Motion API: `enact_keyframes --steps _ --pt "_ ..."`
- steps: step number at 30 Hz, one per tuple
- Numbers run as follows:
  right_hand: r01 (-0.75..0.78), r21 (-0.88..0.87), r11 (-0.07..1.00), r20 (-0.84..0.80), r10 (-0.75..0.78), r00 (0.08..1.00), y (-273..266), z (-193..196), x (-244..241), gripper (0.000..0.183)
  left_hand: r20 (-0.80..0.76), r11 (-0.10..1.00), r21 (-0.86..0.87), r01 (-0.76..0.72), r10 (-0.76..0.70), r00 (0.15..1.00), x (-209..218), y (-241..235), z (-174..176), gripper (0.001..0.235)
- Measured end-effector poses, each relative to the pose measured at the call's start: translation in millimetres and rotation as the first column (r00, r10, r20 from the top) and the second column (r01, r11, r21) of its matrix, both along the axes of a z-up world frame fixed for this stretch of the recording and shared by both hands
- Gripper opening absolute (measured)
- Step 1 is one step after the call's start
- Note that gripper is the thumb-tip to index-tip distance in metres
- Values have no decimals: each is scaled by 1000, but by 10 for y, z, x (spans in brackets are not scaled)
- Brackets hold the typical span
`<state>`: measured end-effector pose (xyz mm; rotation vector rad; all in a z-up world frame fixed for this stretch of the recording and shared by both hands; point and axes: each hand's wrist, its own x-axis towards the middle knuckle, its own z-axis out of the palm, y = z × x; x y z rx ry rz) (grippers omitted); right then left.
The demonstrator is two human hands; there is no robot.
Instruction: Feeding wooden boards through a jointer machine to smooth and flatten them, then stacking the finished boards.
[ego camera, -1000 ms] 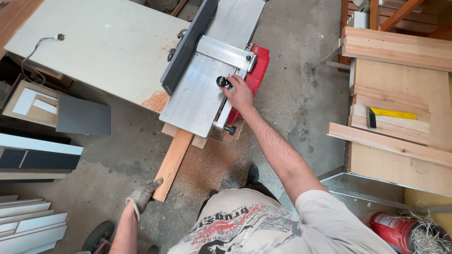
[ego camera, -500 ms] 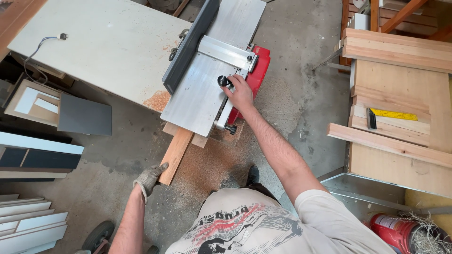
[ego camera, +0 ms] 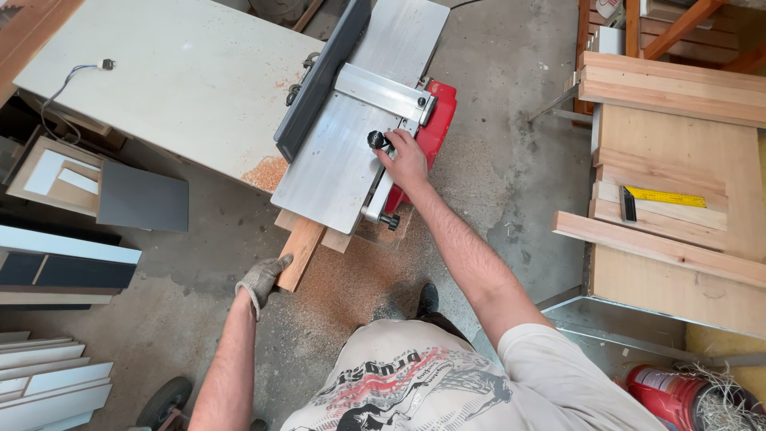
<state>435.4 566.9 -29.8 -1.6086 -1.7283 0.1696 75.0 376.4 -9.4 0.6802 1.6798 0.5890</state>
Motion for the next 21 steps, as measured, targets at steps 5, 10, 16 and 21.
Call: enact_keyframes --steps 5,10,16,21 --pt "-18 28 999 -12 18 1000 6 -22 16 46 -44 989 98 -110 115 992 20 -37 -206 49" --pt "-16 57 998 -5 16 1000 22 -19 7 45 40 844 197 -498 501 865 157 -308 -506 32" --pt "8 36 999 -4 -8 1000 20 -50 -10 45 247 796 95 -597 562 789 280 -141 -878 41" --pt "14 26 1000 -2 -14 1000 19 -55 -9 45 338 782 82 -617 561 756 411 -36 -702 43"
